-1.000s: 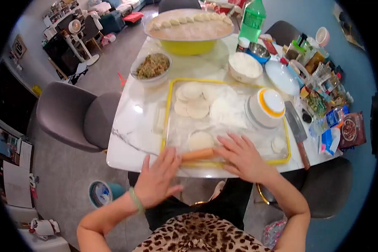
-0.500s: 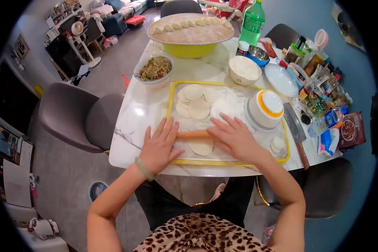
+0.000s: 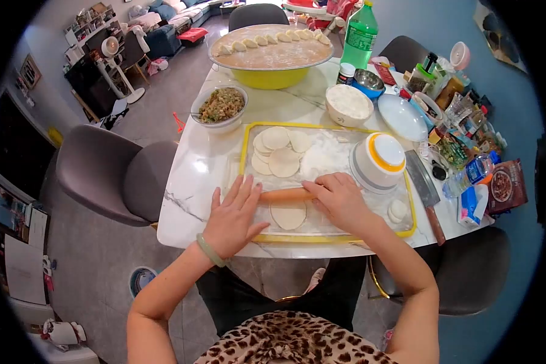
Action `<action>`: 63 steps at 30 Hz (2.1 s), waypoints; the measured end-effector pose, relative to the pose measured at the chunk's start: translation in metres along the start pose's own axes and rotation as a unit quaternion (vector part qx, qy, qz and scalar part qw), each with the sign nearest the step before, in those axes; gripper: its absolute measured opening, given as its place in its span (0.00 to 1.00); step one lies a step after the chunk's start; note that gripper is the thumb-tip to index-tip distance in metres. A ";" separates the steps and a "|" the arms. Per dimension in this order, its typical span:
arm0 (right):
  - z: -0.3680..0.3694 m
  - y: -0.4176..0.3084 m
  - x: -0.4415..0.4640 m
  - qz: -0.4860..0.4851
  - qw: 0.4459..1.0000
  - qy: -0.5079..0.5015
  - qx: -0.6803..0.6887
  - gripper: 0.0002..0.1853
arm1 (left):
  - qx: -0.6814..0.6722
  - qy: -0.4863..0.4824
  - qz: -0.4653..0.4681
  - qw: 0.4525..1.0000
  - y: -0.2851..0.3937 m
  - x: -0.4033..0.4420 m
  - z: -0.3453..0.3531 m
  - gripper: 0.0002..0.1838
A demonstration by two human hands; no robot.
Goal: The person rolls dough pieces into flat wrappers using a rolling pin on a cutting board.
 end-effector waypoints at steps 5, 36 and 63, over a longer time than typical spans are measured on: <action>-0.037 0.033 -0.026 0.152 0.988 0.021 0.011 0.21 | -0.066 -0.009 0.170 0.983 0.047 0.013 0.003 0.46; -0.148 0.042 -0.131 0.321 0.913 0.141 0.209 0.22 | -0.394 0.408 -0.039 0.823 -0.054 0.070 -0.077 0.30; -0.162 0.071 -0.188 0.364 0.882 0.209 0.212 0.22 | -0.102 0.080 0.298 0.946 0.139 0.126 0.024 0.11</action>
Point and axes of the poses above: each hand's wrist, its own x-axis towards the middle knuckle, its own z-axis out of the palm, y = z × x, the point moved 8 cm from there along x, towards the middle knuckle, and after that the axes turned 11 degrees about z, right-handed, at the moved point
